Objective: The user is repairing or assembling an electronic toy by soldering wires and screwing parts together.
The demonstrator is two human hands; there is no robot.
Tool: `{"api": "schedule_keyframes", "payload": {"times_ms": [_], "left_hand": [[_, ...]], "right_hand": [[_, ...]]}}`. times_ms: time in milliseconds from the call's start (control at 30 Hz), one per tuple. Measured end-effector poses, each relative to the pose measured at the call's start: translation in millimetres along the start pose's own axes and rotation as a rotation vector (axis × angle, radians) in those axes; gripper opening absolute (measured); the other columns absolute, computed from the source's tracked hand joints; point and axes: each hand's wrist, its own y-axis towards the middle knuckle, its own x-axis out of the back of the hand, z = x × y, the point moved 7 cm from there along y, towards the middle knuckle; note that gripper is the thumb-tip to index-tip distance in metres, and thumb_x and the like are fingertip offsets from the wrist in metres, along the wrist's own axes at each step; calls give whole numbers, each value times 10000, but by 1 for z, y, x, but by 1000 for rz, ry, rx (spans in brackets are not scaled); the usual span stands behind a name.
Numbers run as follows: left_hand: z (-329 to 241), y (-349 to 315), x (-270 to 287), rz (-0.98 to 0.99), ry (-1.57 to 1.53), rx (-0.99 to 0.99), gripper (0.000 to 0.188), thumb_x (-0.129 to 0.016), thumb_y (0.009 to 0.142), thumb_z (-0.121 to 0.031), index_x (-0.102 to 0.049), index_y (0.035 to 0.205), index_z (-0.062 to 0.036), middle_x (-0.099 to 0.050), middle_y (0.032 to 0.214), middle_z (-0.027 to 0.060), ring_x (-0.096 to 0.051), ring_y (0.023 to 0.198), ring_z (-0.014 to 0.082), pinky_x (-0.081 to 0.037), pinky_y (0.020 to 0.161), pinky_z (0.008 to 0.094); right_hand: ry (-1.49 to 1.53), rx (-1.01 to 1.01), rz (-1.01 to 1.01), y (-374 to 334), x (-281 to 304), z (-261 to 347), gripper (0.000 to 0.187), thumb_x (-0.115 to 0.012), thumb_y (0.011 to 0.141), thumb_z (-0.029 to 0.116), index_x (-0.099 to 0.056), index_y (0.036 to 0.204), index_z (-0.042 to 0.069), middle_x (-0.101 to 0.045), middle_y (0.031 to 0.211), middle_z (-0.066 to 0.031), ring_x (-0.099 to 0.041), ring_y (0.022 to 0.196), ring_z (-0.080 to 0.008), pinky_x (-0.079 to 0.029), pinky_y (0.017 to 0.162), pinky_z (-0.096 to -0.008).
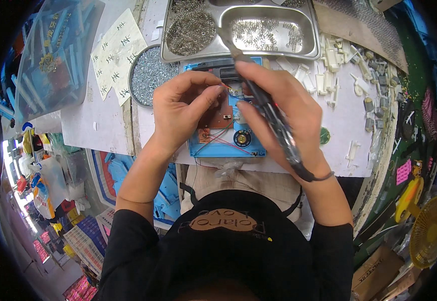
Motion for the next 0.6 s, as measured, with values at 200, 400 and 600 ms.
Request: {"api": "schedule_keyframes", "payload": {"times_ms": [200,400,600], "left_hand": [[-7,0,1,45,80,-118,110,-766,895,-52,-753,991,1,-736,861,94,-711,716,133,-557,634,259],[-4,0,2,70,68,-102,121,-781,883,-83,-745,961,2,-728,857,104,-696,681,149,-547,623,280],[-24,-9,0,-47,425,-544,139,-736,865,-32,-702,999,-16,-692,856,135,-684,715,291,-549,643,366]], "right_hand": [[17,70,-16,15,-20,0,524,-751,822,-69,-651,1317,73,-703,1092,-125,-705,911,-244,-561,795,-317],[-6,64,-40,16,-25,-3,489,-743,829,-74,-669,1290,73,-707,1062,-121,-708,897,-230,-566,786,-312],[-83,76,-88,15,-27,-2,506,-743,817,-88,-668,1293,65,-694,1021,-110,-708,880,-206,-566,775,-299]]}}
